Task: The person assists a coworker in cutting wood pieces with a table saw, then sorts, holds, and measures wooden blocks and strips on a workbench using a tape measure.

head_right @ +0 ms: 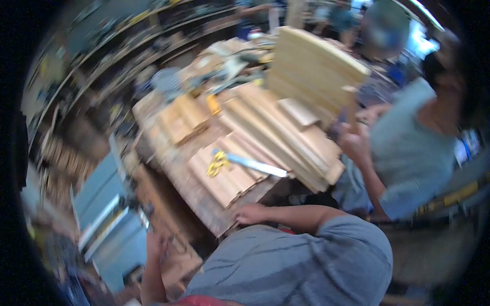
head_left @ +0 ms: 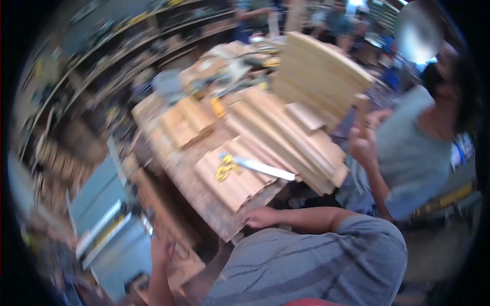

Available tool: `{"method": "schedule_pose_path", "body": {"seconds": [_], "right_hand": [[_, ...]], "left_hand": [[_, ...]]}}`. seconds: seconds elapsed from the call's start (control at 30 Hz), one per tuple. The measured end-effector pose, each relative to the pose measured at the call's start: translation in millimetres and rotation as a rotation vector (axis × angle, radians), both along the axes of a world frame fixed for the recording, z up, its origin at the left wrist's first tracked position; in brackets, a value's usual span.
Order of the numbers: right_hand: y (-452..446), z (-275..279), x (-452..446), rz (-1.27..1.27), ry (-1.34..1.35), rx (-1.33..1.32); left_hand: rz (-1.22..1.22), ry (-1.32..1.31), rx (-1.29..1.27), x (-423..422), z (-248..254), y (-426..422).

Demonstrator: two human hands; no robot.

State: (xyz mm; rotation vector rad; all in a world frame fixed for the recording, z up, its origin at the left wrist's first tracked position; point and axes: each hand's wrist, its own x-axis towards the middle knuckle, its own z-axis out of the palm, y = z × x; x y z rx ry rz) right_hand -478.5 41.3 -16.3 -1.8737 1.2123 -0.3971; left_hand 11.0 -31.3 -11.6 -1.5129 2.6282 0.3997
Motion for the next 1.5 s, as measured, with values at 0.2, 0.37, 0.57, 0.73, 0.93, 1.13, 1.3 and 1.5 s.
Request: {"method": "schedule_pose_path", "body": {"seconds": [0.2,0.37,0.57,0.73,0.93,1.13,1.3,1.5], "right_hand": [[0.9,6.8,13.1,-0.01,0.091,0.003],[-0.6,3.3,18.8,-0.064,0.07,-0.037],[-0.3,13.7,26.8,-0.124,0.173,-0.017],[0.8,12.4,28.8,-0.104,0.181,-0.044],[-12.9,10.1,51.9,-0.031,0.021,-0.099],[-29.6,-0.3,71.7,0.041,0.011,-0.08],[-27.9,-1.5,73.2,0.028,0.049,-0.103],[-26.0,-16.6,74.9,-0.003,0.002,-0.168]], "left_hand": [[-0.086,0.193,-0.159,-2.3,4.6,2.6],[-0.092,0.274,-0.123,-4.3,7.8,4.3],[-0.095,0.267,-0.142,-4.7,8.8,4.9],[-0.023,0.269,-0.123,-4.2,7.8,6.8],[0.096,0.321,-0.308,1.0,-5.2,6.9],[0.129,0.327,-0.276,-4.8,6.2,9.2],[0.14,0.225,-0.251,-8.2,10.2,10.1],[0.118,0.244,-0.241,-6.2,4.3,6.5]]}}
